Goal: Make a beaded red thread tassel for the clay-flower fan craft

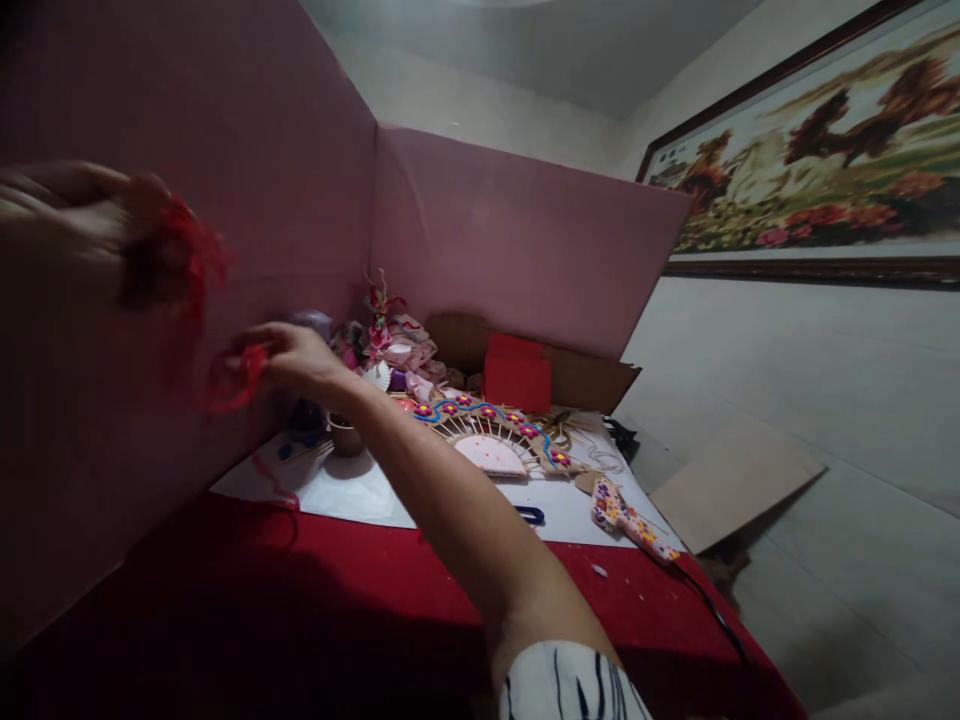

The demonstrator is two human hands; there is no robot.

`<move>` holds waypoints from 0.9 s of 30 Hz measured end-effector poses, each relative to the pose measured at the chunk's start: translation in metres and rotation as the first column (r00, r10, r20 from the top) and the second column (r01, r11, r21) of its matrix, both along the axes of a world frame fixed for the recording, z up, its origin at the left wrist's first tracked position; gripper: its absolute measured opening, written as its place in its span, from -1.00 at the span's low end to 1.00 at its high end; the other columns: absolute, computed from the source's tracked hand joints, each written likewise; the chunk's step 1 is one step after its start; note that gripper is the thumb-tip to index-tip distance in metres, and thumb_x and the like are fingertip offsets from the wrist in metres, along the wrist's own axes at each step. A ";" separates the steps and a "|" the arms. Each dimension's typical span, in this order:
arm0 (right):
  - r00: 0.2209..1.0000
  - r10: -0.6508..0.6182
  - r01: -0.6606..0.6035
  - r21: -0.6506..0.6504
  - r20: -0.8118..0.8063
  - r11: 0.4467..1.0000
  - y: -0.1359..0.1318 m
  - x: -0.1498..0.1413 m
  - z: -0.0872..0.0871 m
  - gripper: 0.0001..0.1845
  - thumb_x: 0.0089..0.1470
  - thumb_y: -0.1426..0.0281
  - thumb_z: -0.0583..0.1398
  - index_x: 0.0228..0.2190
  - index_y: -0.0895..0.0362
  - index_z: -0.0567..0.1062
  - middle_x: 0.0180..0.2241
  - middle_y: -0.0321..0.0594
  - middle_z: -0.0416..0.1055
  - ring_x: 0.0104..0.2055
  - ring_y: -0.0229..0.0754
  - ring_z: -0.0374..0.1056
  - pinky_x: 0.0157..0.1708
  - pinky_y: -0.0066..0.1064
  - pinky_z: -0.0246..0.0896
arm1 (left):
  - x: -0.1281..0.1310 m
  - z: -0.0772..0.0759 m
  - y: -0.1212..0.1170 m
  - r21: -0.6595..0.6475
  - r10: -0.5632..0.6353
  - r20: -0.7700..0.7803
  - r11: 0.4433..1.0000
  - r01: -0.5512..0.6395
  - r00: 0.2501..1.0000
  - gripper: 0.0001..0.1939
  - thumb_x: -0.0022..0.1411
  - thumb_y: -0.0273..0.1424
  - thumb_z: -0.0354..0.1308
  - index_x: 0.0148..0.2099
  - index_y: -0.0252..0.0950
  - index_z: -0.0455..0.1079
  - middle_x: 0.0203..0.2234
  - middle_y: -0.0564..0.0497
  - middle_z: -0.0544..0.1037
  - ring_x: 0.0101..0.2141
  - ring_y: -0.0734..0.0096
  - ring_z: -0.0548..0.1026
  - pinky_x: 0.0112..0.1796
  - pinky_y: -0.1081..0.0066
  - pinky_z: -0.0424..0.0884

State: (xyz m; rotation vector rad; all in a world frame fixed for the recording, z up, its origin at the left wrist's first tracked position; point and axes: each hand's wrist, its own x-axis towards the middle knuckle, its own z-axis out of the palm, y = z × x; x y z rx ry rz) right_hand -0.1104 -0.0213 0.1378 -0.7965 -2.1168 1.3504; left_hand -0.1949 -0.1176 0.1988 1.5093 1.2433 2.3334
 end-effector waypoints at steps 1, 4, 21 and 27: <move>0.991 0.057 -0.065 0.066 0.120 0.996 0.003 0.004 -0.006 -0.56 -0.09 0.66 0.26 -0.15 0.11 0.42 -0.50 -0.53 0.41 -0.45 -0.44 0.33 -0.39 -0.68 0.25 | 0.003 -0.007 0.003 -0.065 0.019 -0.033 0.998 -0.021 0.999 -0.78 0.21 -0.30 0.11 -0.31 -0.40 0.35 -0.59 0.12 0.36 -0.64 0.67 0.29 -0.66 0.65 0.13; 0.915 0.082 -0.154 0.155 0.394 0.976 0.010 0.023 -0.029 -0.45 -0.40 0.77 0.32 -0.25 0.24 0.48 -0.60 -0.42 0.41 -0.52 -0.30 0.33 -0.51 -0.56 0.23 | 0.002 -0.038 0.023 -0.289 0.022 0.028 0.957 -0.013 0.999 -0.83 0.14 -0.46 0.14 -0.49 -0.37 0.31 -0.76 0.18 0.27 -0.77 0.71 0.13 -0.73 0.64 0.01; 0.976 -0.216 0.216 -0.016 -0.038 0.976 -0.005 0.074 -0.095 -0.32 -0.10 0.03 0.27 -0.05 0.21 0.33 -0.18 -0.08 0.46 -0.48 -0.27 0.41 -0.77 -0.59 0.15 | 0.003 -0.138 0.048 -0.608 -0.495 0.324 0.543 0.579 0.806 -0.66 -0.11 -0.18 0.32 -0.50 -0.32 0.30 -0.80 0.12 0.37 -0.82 0.58 0.26 -0.81 0.64 0.03; 0.952 -0.245 0.205 -0.216 -0.182 0.955 -0.002 0.076 -0.092 -0.88 -0.14 0.46 0.27 -0.45 0.22 0.46 -0.66 -0.38 0.36 -0.66 -0.37 0.23 -0.77 -0.62 0.02 | 0.004 -0.131 0.040 -0.690 -0.475 0.174 0.567 0.451 0.863 -0.64 -0.05 -0.13 0.27 -0.45 -0.34 0.34 -0.56 -0.03 0.57 -0.78 0.59 0.32 -0.81 0.62 0.02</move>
